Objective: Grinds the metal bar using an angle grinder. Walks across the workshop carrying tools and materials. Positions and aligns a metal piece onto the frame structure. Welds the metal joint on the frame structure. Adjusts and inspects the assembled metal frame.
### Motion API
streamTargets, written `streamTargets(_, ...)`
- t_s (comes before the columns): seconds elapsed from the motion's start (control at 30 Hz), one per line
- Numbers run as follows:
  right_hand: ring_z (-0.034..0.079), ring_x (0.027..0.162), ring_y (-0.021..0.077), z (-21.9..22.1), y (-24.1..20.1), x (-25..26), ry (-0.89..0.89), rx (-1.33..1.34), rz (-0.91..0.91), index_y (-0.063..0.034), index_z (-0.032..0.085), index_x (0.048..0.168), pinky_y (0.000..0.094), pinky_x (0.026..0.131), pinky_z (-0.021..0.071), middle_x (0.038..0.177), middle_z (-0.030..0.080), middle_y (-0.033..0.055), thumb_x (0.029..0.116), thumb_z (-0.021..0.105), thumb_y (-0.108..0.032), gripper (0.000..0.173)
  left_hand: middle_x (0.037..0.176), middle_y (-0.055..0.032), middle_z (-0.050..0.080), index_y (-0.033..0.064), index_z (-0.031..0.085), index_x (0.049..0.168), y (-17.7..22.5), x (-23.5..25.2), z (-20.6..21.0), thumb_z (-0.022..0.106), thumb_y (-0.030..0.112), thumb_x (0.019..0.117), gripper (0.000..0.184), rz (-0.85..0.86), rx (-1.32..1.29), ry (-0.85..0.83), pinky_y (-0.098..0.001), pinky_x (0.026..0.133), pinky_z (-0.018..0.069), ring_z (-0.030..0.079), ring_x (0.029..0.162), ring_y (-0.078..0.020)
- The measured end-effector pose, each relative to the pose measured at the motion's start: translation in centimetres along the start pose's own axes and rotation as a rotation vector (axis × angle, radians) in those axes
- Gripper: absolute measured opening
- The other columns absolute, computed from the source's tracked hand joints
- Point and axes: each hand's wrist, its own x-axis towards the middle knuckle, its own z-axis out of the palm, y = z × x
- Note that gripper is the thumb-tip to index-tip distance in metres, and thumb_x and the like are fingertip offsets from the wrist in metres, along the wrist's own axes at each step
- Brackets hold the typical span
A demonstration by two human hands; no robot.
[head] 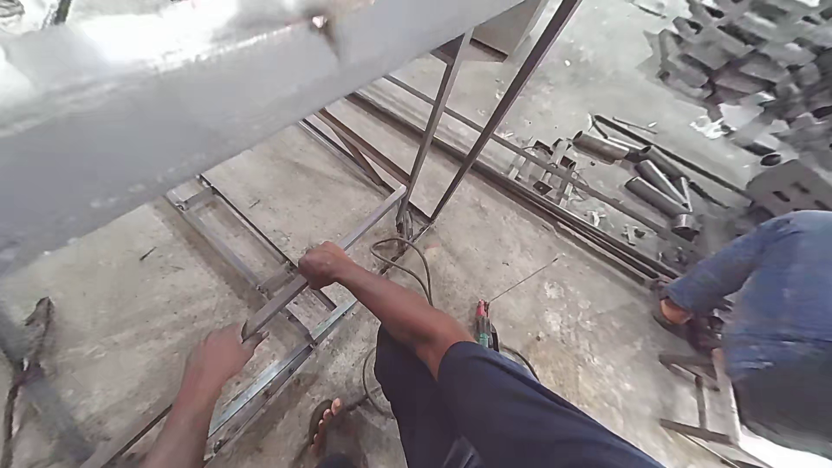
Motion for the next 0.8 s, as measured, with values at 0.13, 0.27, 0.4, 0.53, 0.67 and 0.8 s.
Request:
streamTargets(0.13,0.067,0.075,0.0272,0.0,0.0,0.2,-0.005,-0.006,0.010,-0.0171,0.069,0.085,0.0550,0.059,0.0499,0.078,0.067,0.0040,0.0807,0.075,-0.038,0.022,0.115,-0.0239,0.070,0.0080,0.068,0.119,-0.6,0.9,0.6,0.064,0.061,0.0941,0.059,-0.007,0.010,0.010,-0.0683,0.092,0.0517,0.067,0.113,-0.0449)
streamTargets(0.27,0.066,0.074,0.0265,0.1,-0.4,0.1,0.006,-0.014,0.004,-0.0172,0.068,0.083,0.0535,0.058,0.0488,0.077,0.066,0.0037,0.0821,0.075,-0.037,0.021,0.117,-0.0245,0.069,0.0090,0.065,0.125,0.2,0.3,0.0,0.068,0.064,0.0884,0.067,-0.001,0.014,0.015,-0.0700,0.090,0.0509,0.066,0.113,-0.0463)
streamTargets(0.4,0.066,0.076,0.0272,0.0,0.0,0.2,-0.010,-0.005,-0.008,-0.0163,0.069,0.085,0.0538,0.060,0.0492,0.079,0.067,0.0045,0.0826,0.075,-0.036,0.020,0.115,-0.0250,0.070,0.0082,0.067,0.124,1.0,1.0,0.1,0.056,0.079,0.0882,0.080,0.019,-0.031,0.057,-0.0703,0.090,0.0511,0.067,0.110,-0.0456)
streamTargets(0.53,0.068,0.086,0.0249,0.7,0.7,0.3,0.032,-0.022,-0.091,-0.0208,0.072,0.097,0.0572,0.073,0.0523,0.088,0.071,0.0015,0.0826,0.076,-0.035,0.021,0.109,-0.0236,0.071,0.0096,0.068,0.118,1.1,1.1,0.1,0.053,0.077,0.0914,0.074,0.002,-0.015,0.054,-0.0705,0.088,0.0512,0.068,0.107,-0.0444)
streamTargets(0.67,0.056,0.120,0.0263,0.0,3.5,-1.8,0.269,0.083,-0.047,-0.0314,0.069,0.118,0.0679,0.104,0.0403,0.121,0.064,-0.0022,0.0712,0.085,-0.049,0.053,0.108,-0.0232,0.072,0.0099,0.069,0.117,1.3,1.1,0.3,0.053,0.077,0.0912,0.073,0.007,0.005,0.074,-0.0694,0.086,0.0524,0.069,0.106,-0.0441)
streamTargets(0.8,0.070,0.091,0.0254,-0.6,11.3,-5.4,0.623,0.699,0.370,-0.0069,0.070,0.105,0.0539,0.081,0.0567,0.097,0.072,0.0093,0.0917,0.073,-0.040,0.036,0.108,-0.0230,0.072,0.0110,0.069,0.117,1.2,1.1,0.6,0.052,0.077,0.0914,0.072,0.015,0.020,0.095,-0.0708,0.085,0.0514,0.068,0.106,-0.0454)
